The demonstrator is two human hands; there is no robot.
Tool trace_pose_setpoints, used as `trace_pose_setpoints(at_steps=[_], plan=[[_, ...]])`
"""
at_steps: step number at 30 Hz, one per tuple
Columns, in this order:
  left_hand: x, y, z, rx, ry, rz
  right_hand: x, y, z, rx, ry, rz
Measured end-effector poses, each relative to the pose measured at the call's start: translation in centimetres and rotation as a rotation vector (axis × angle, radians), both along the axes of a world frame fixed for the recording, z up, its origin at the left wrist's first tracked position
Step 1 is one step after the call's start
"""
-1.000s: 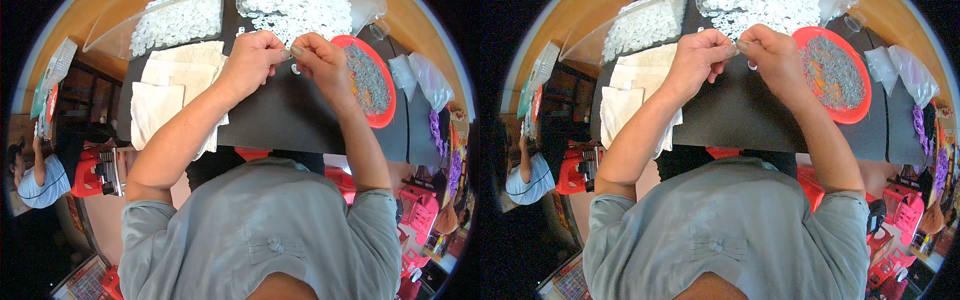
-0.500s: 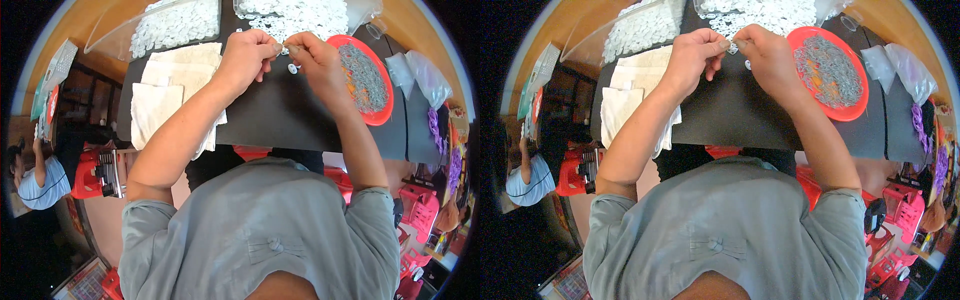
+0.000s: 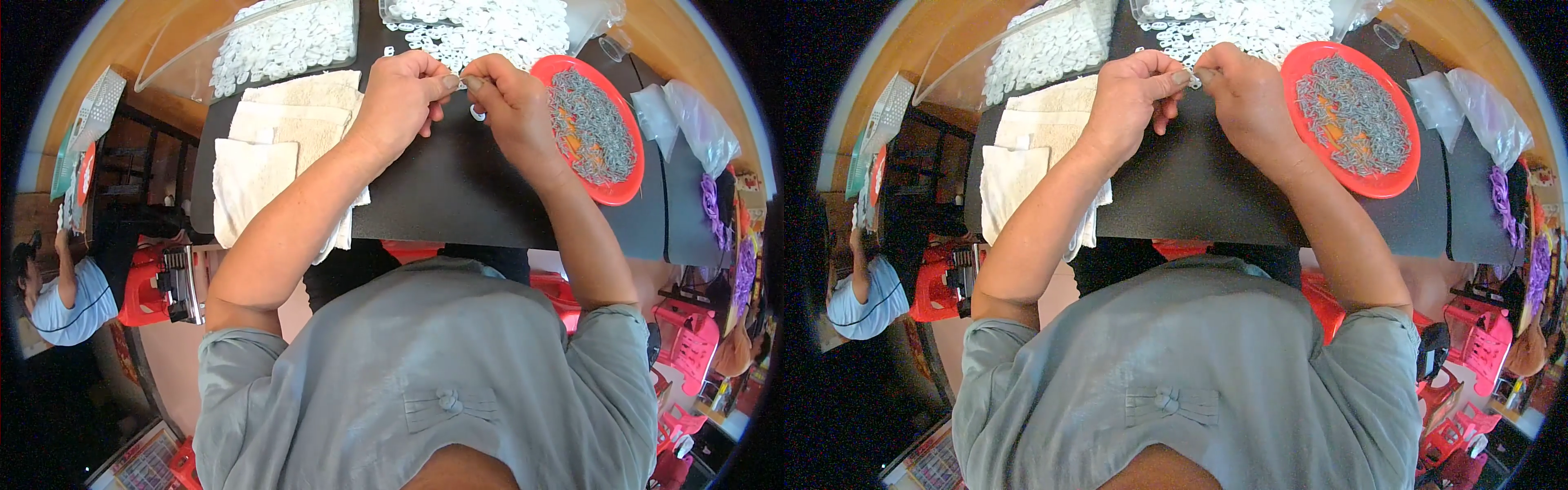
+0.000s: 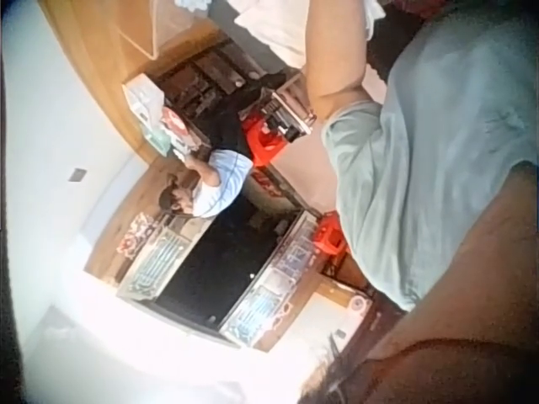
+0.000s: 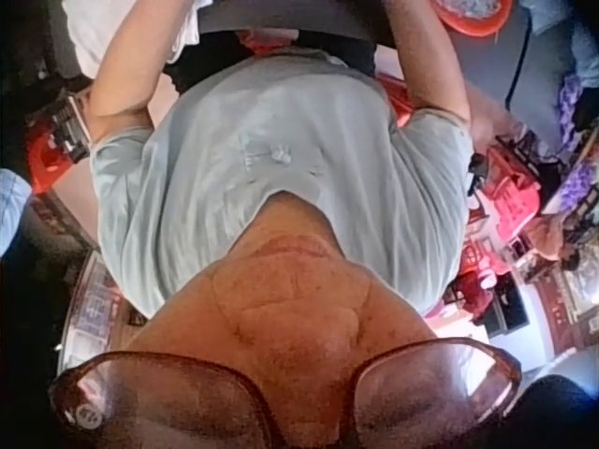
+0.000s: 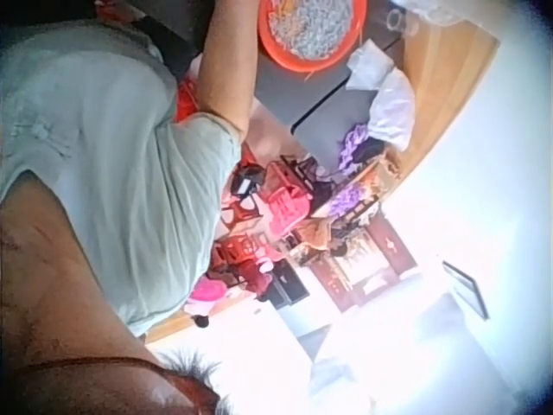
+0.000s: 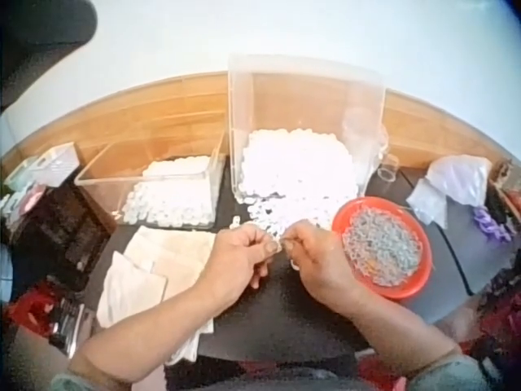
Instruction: Manually assemble small white plastic parts by inserting tiny metal pins into them.
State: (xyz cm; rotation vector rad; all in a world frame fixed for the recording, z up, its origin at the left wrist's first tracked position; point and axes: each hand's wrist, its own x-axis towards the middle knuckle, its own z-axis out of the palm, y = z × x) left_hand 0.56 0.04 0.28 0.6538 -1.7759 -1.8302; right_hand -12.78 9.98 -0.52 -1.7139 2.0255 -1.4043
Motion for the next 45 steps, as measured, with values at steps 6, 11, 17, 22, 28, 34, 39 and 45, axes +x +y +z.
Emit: trace_pose_setpoints(at_steps=[6, 11, 17, 22, 28, 34, 39, 45], plan=[[-0.1, 0.5, -0.4, -0.007, 0.011, 0.082, 0.8, -0.2, -0.3, -0.018, 0.02, -0.044], [-0.2, 0.7, -0.7, 0.011, 0.009, 0.139, 1.2, -0.3, -0.5, -0.02, 0.019, -0.062], [-0.5, 0.8, -1.1, -0.045, 0.063, 0.164, 1.7, -0.2, -1.0, -0.084, 0.012, -0.077], [-0.7, -0.3, -1.0, -0.06, 0.014, 0.127, -0.1, -0.6, 0.1, -0.118, -0.019, -0.033], [-0.7, -1.4, -1.4, -0.013, 0.054, 0.14, -2.8, 1.4, 2.7, 0.228, 0.237, -0.171], [-0.8, -1.1, -1.2, 0.005, 0.046, 0.128, -0.9, 1.2, 1.1, 0.465, 0.726, -0.074], [-0.6, -1.2, -1.0, 0.005, 0.041, 0.128, -0.5, 0.7, 1.4, 0.409, 0.698, -0.054], [-0.7, -1.4, -0.6, -0.023, 0.052, 0.114, -0.8, 0.7, 1.3, 0.412, 0.714, -0.051]])
